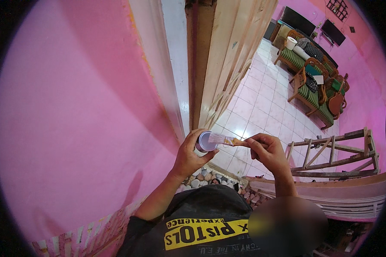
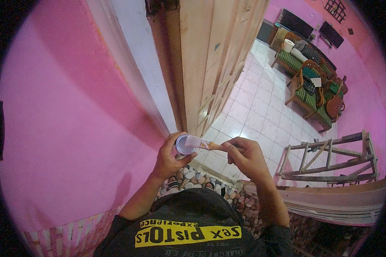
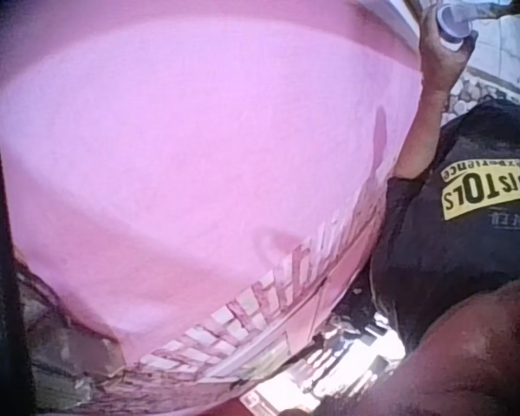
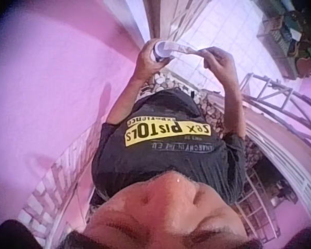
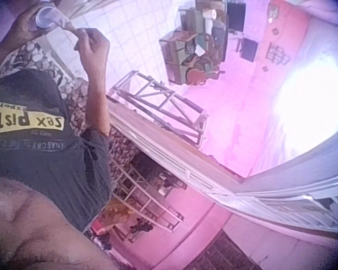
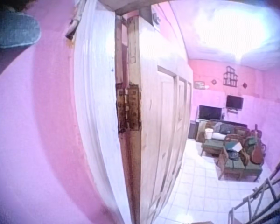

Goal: The person paints a wooden door frame with white paint using a brush, dipping the brush into a small plastic cup of paint held in the other hand.

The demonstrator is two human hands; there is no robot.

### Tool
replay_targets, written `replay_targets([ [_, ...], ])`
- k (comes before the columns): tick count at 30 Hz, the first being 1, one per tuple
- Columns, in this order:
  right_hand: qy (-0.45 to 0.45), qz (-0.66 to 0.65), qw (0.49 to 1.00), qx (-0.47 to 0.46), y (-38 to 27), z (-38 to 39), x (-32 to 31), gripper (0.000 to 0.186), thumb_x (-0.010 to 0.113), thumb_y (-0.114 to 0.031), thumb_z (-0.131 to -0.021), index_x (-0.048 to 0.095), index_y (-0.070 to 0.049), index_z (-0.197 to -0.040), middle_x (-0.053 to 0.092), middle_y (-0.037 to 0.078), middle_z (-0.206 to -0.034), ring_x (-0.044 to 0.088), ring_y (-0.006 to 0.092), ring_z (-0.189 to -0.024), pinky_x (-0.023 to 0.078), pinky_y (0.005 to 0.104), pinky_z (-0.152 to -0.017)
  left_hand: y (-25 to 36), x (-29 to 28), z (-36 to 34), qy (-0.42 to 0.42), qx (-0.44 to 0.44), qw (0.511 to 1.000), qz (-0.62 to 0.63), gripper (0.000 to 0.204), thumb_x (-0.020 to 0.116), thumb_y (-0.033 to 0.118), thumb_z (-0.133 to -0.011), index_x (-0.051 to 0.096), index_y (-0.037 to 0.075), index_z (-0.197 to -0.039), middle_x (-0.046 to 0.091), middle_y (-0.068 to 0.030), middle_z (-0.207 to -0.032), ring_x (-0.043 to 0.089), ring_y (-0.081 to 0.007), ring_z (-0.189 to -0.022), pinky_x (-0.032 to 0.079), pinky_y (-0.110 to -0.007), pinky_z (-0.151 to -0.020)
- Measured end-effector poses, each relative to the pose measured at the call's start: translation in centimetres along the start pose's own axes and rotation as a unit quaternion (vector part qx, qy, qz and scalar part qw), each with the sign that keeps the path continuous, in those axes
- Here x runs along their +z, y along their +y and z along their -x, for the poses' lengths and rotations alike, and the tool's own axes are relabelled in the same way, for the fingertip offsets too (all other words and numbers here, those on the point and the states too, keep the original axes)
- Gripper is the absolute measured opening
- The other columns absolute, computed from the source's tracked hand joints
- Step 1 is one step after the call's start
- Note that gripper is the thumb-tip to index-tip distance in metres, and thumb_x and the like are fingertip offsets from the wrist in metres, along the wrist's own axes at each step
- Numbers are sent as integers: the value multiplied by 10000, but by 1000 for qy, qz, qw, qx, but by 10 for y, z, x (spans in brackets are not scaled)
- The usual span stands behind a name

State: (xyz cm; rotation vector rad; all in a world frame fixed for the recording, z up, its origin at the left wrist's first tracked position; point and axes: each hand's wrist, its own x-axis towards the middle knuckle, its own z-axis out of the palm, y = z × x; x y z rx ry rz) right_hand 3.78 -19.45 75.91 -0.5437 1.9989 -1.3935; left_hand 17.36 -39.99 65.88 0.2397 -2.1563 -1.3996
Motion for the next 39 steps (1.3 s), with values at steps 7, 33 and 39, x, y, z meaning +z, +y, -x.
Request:
replay_targets([
  [7,23,33,997,-59,6,7,14,219,642,-141,-981,683,73,-1001,647,52,-701,566,82,-615,456,247,-549,0,0,0,5,29,999,-34,647,875,160,-740,545,20,-1279,612,-147,-1207,645,-291,-1098,546,-359,-914],
  [33,-38,-428,889,158,78,-9,10,172,616,-237,-971,598,-72,-928,587,7,-739,465,73,-535,341,225,-457,-6,1,-1,13,14,998,-57,628,875,197,-756,561,38,-1276,619,-145,-1178,654,-284,-1062,542,-359,-882],
  [39,-74,-457,883,74,24,-27,5,224,600,-274,-991,579,-52,-969,580,21,-777,467,81,-585,368,213,-512,-24,2,8,23,10,996,-88,668,886,330,-744,571,20,-1244,627,-177,-1176,651,-306,-1091,529,-379,-925],
])
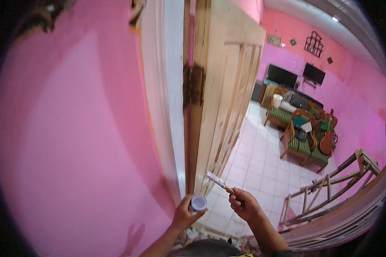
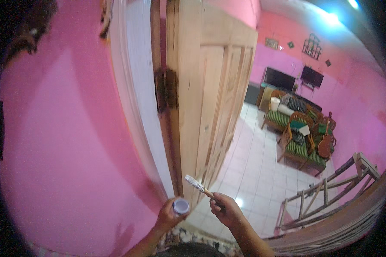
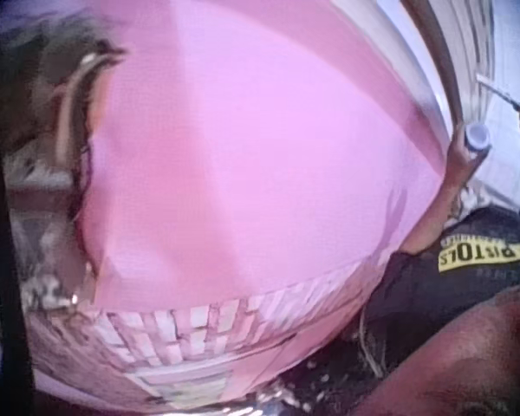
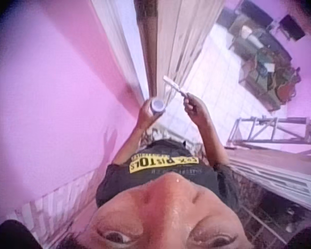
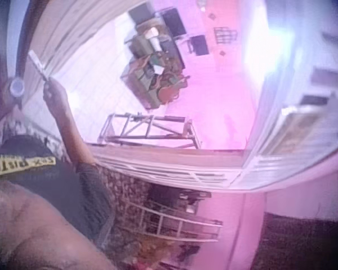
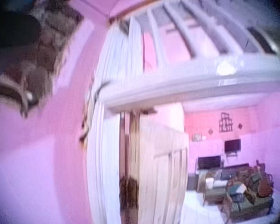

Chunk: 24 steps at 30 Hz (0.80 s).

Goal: The person paints a wooden door frame with white paint using a brush, dipping the brush into a small plastic cup of paint held in the other hand.

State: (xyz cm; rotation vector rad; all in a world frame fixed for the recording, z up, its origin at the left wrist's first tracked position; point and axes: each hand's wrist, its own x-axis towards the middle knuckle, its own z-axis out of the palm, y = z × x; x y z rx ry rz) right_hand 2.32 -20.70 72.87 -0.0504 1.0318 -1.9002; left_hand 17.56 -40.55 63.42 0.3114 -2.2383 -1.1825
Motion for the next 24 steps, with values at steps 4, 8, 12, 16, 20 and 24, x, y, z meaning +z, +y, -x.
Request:
replay_targets([
  [4,-70,49,978,-188,-56,-11,78,285,574,-258,-1024,599,-13,-1165,581,21,-830,479,79,-625,381,222,-534,9,-10,5,18,-3,999,28,611,891,313,-745,604,17,-1196,654,-159,-1122,665,-301,-1049,534,-397,-909],
  [8,-120,80,936,-320,-119,-8,164,307,560,-283,-1035,597,-29,-1205,547,-5,-819,439,73,-623,347,213,-548,3,-12,11,25,15,999,13,613,893,306,-745,603,14,-1200,655,-158,-1107,666,-303,-1034,535,-393,-902],
  [12,-167,111,895,-399,-176,-1,227,242,573,-280,-1025,603,-50,-1093,497,-25,-785,379,54,-610,301,226,-541,13,-17,18,18,-27,999,20,608,901,289,-734,609,16,-1192,659,-146,-1102,661,-287,-1037,523,-396,-923],
  [16,-183,114,877,-429,-202,2,264,276,563,-232,-1030,600,-25,-1209,512,-32,-801,380,18,-621,269,185,-509,22,-25,22,40,-15,999,7,594,900,303,-735,620,11,-1170,658,-152,-1088,664,-304,-1011,531,-402,-894],
  [20,-218,105,856,-457,-212,13,276,308,554,-224,-1032,586,8,-1232,496,-42,-790,353,13,-612,253,187,-508,17,-27,25,41,-14,999,0,592,900,303,-734,620,13,-1168,659,-153,-1084,665,-308,-1014,532,-404,-888],
  [24,-211,-1,832,-512,-207,17,264,302,548,-213,-1034,591,23,-1217,479,-52,-773,338,17,-603,247,189,-508,17,-28,26,49,-17,999,9,594,901,310,-732,620,15,-1165,665,-154,-1078,667,-311,-1015,534,-405,-884],
])
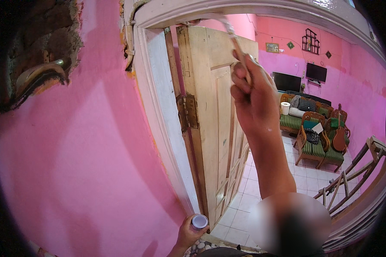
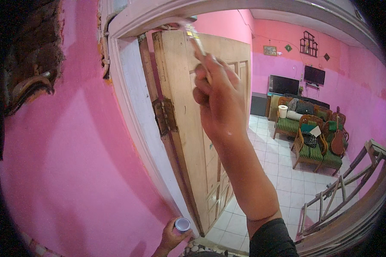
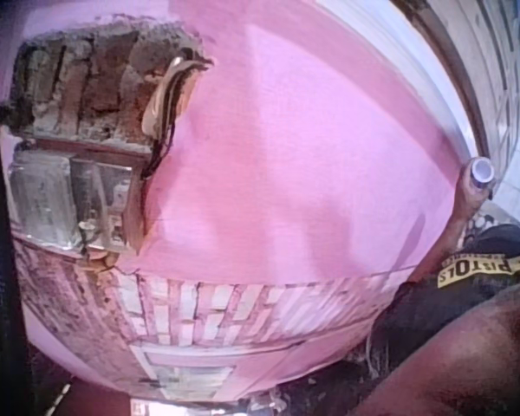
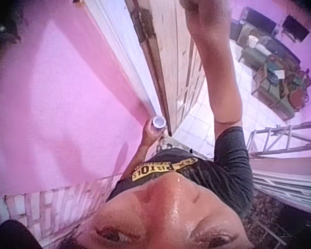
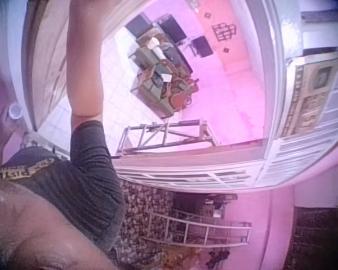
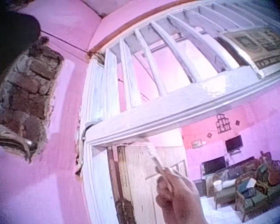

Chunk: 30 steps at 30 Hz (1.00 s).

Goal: The person paints a wooden door frame with white paint using a brush, dipping the brush into a small plastic cup of paint held in the other hand.

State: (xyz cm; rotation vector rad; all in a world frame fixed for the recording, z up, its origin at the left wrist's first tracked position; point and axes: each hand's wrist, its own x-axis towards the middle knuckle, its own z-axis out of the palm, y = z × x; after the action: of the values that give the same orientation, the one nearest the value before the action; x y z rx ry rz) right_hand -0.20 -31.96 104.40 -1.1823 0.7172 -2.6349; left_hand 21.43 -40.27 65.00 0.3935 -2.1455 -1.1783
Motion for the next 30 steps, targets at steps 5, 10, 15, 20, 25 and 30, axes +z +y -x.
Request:
replay_targets([
  [5,-19,40,999,27,22,22,-4,208,579,-237,-1020,629,-39,-1058,469,-36,-737,332,26,-572,254,216,-479,-6,3,0,-6,1,1000,14,593,900,315,-735,622,14,-1163,670,-151,-1071,670,-304,-1014,533,-401,-887],
  [10,-26,77,995,61,20,-8,9,257,599,-257,-1002,626,-19,-1096,472,-43,-757,339,25,-583,259,210,-497,-5,3,4,-20,-8,1000,23,587,902,308,-733,621,16,-1159,671,-151,-1068,673,-305,-1004,538,-401,-879],
  [15,30,57,997,-33,-11,11,6,317,559,-183,-1017,578,34,-1247,449,-50,-753,320,12,-569,228,189,-483,-11,1,11,-7,-9,1000,12,577,903,296,-728,621,17,-1147,670,-149,-1064,673,-306,-997,540,-401,-870],
  [20,61,-50,985,-153,-27,29,-39,280,508,-213,-1037,572,-4,-1212,452,-36,-769,341,29,-572,247,201,-458,-6,2,10,-23,-2,1000,9,569,905,289,-723,621,16,-1134,666,-147,-1053,672,-307,-983,539,-405,-858],
  [25,58,-120,956,-259,-12,25,-32,226,459,-244,-1048,553,-84,-1177,471,-36,-780,374,44,-594,292,202,-496,-16,5,13,-30,2,999,33,585,909,293,-718,613,13,-1138,663,-147,-1040,669,-309,-982,536,-403,-857],
  [30,66,-47,985,-152,23,4,16,207,492,-227,-1050,540,-67,-1171,472,-33,-753,365,46,-578,284,221,-511,-14,-6,21,-17,4,1000,0,580,911,266,-714,611,10,-1141,672,-145,-1045,680,-298,-982,544,-397,-863],
])
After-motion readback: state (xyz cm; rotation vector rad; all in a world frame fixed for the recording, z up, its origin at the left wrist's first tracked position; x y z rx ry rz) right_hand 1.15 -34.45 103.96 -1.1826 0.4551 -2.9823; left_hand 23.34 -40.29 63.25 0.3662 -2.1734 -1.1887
